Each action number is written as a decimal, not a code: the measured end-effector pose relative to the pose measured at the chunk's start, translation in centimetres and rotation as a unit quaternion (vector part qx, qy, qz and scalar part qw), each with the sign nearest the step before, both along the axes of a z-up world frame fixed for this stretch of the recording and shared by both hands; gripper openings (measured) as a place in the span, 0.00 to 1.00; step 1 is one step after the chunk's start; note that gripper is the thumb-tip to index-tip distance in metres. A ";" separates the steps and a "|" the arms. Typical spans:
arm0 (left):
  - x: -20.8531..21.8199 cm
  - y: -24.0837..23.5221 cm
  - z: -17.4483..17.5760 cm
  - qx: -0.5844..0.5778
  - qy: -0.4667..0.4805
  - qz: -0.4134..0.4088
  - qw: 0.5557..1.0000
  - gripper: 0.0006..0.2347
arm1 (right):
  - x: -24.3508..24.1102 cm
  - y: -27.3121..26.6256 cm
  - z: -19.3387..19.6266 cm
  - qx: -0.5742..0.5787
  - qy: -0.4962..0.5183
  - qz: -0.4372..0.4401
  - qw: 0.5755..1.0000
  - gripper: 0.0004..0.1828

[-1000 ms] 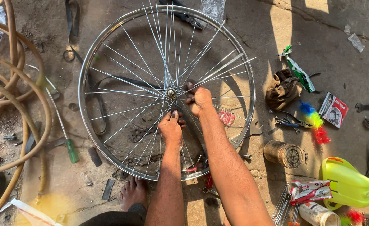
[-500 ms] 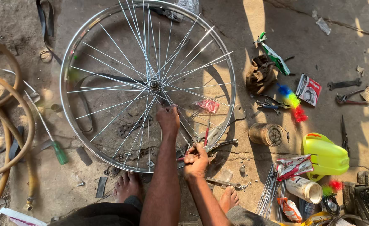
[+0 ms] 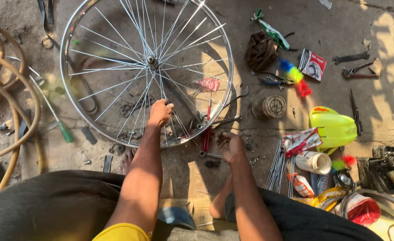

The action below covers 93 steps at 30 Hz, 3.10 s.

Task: The person is repairing a bicycle wheel by hand, inserting spokes into the hub and rim, and tightening them with a spoke wrench. The person works methodically around the wheel, adjusting tension and alignment.

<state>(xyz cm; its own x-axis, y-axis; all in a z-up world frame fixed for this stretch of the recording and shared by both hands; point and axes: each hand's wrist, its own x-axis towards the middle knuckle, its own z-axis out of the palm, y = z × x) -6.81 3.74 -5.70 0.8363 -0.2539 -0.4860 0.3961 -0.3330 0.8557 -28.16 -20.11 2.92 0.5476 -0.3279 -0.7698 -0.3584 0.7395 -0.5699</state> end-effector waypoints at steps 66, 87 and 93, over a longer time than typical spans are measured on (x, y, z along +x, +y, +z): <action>-7.0 -8.2 30.1 -0.166 0.225 -0.089 0.956 0.10 | 0.4 7.3 17.5 -0.511 -0.250 -0.033 0.822 0.08; -7.5 -8.1 29.9 -0.184 0.250 -0.050 0.949 0.11 | 1.0 3.7 18.9 -0.270 -0.123 0.061 0.953 0.10; -8.0 -7.4 30.9 -0.249 0.144 -0.049 0.957 0.10 | 1.5 2.9 18.9 -0.237 -0.220 0.088 0.942 0.09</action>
<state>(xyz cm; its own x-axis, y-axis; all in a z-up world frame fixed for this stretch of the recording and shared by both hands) -14.85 -3.68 25.16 0.6460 -0.5840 -0.4916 0.6272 0.0390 0.7779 -26.71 -17.17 21.86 0.8580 -0.4513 -0.2453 -0.1033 0.3162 -0.9431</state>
